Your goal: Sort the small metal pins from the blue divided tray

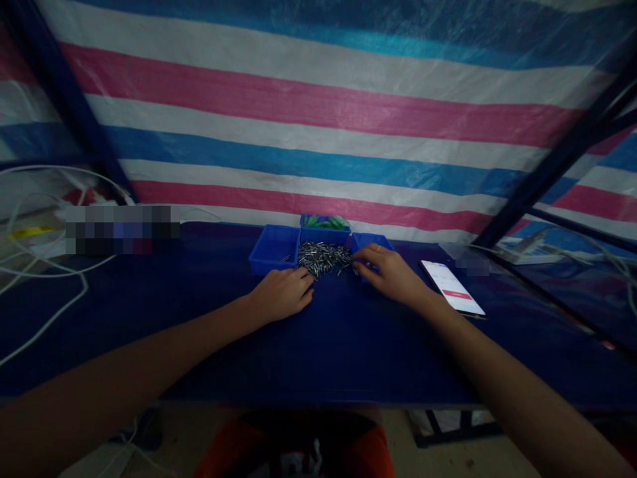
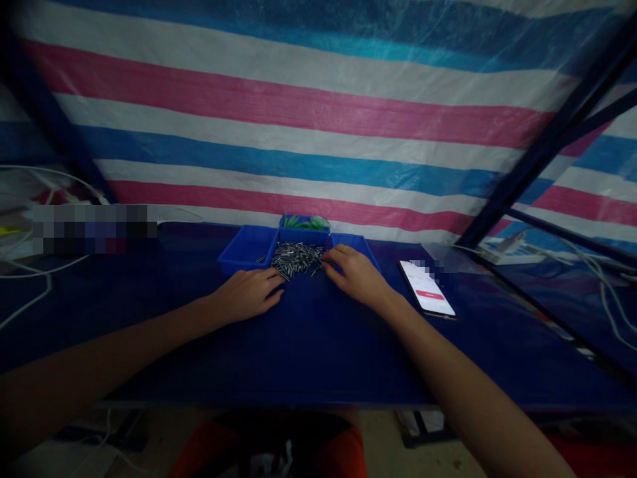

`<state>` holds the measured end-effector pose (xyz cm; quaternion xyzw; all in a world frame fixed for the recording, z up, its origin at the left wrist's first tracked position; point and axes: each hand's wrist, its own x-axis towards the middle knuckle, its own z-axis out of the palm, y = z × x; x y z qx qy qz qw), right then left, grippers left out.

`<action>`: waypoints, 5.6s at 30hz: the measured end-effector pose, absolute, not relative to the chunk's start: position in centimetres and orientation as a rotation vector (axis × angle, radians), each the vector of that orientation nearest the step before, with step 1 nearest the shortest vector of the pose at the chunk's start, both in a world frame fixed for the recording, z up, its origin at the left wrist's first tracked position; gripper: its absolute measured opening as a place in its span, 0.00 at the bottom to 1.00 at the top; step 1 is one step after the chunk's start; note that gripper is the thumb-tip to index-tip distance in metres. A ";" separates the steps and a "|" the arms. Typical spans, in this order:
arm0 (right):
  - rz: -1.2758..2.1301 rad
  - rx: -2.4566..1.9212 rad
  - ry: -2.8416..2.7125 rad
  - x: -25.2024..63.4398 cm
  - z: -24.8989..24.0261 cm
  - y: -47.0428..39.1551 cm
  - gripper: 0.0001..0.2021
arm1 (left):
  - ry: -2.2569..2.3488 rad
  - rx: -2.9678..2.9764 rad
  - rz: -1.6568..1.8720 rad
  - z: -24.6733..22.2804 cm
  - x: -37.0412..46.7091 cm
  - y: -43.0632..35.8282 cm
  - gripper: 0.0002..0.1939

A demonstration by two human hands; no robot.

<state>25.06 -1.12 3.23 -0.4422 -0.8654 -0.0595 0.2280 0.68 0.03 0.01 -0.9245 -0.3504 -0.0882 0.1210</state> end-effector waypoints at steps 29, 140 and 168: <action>0.116 -1.115 -2.741 23.4 2.7 -2.4 0.10 | -1.089 -2.542 -0.201 -0.1 0.7 -0.2 0.14; 0.064 -1.014 -2.781 21.7 1.7 -3.2 0.12 | -0.570 -3.077 -0.645 0.3 1.4 -0.6 0.10; 0.199 -0.914 -2.778 21.6 2.0 -3.5 0.11 | -0.426 -2.627 -0.455 -0.1 1.5 -1.3 0.08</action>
